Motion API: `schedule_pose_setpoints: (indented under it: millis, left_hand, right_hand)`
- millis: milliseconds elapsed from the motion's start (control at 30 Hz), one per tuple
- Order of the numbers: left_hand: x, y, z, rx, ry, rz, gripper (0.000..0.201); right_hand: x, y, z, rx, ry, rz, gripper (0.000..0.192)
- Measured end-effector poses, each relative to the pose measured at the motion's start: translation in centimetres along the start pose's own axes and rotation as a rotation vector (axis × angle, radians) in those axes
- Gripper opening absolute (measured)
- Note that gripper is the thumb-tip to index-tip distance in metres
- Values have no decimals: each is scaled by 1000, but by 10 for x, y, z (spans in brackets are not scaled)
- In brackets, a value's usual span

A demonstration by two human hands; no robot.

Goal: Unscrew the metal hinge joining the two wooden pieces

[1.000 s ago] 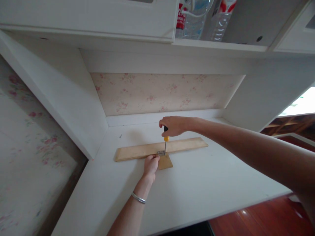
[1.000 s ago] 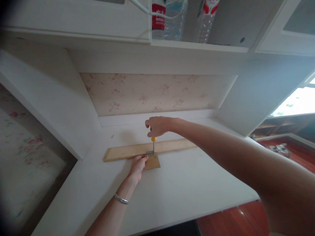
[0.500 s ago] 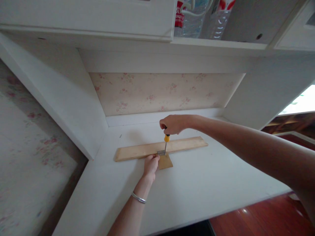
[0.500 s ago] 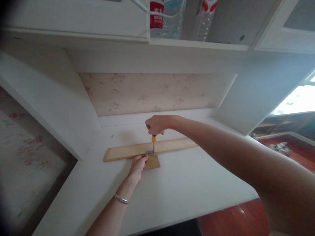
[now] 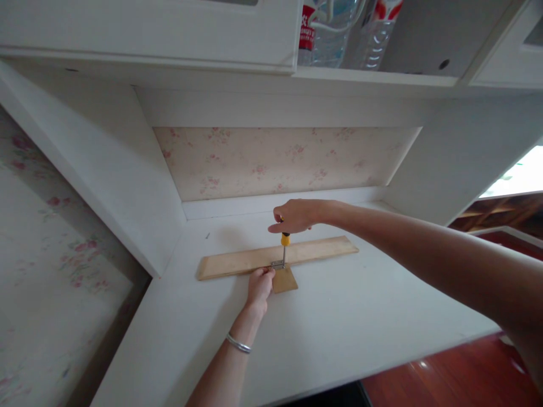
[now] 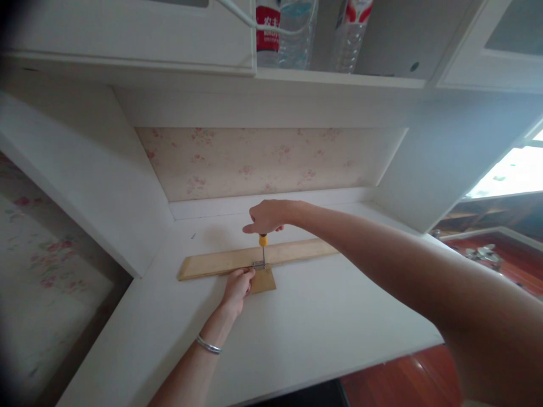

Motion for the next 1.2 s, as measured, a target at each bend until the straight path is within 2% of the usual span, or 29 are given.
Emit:
schedule_pose_setpoints:
  millis: [100, 200, 333, 433, 500, 567, 667, 733, 800, 867, 967, 1067, 1133, 1200]
  left_hand:
    - [-1, -1, 0, 0, 1, -1, 20]
    - [-1, -1, 0, -1, 2, -1, 22]
    - [-1, 0, 0, 4, 1, -3, 22]
    - [0, 0, 0, 16, -8, -1, 20]
    - [-1, -1, 0, 17, -12, 0, 19]
    - [-2, -2, 0, 12, -10, 3, 18]
    - [-3, -3, -1, -2, -1, 8, 17]
    - [-4, -3, -1, -5, 0, 11, 18]
    - [-4, -3, -1, -8, 1, 12, 18]
    - [-3, -2, -1, -11, 1, 11, 18]
    - [-2, -1, 0, -10, -1, 9, 19]
    - [-1, 0, 0, -12, -4, 13, 21]
    - [0, 0, 0, -13, -3, 14, 20]
    - [0, 0, 0, -10, 1, 12, 18]
  right_hand:
    - [3, -1, -1, -97, -77, 42, 34]
    - [4, -2, -2, -93, -120, 118, 42]
    - [6, -6, -3, -85, -91, 20, 35]
    - [5, -1, -1, -94, -106, 85, 32]
    - [4, 3, 0, -86, -121, 126, 39]
    - [3, 2, 1, -74, -115, 78, 41]
    - [2, -2, -1, -53, -39, -3, 37]
    - [1, 0, -1, -58, -33, 46, 35]
    - [1, 2, 1, -72, -87, 106, 38]
    - [1, 1, 2, -82, -106, 85, 37]
    - [3, -4, -3, -68, -18, -7, 35]
    - [3, -4, -3, -64, -51, 70, 31]
    - [3, -3, -2, -64, -109, 120, 40]
    - [2, -5, -2, -49, -83, 76, 44]
Point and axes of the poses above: each hand's wrist, its own x-axis towards the middle knuckle, its own z-axis out of the back of the hand, y = z × x, the point moved 4 cm from there along x, towards the middle knuckle, and after that the axes turned 5 degrees about y, right-handed, at the moved point
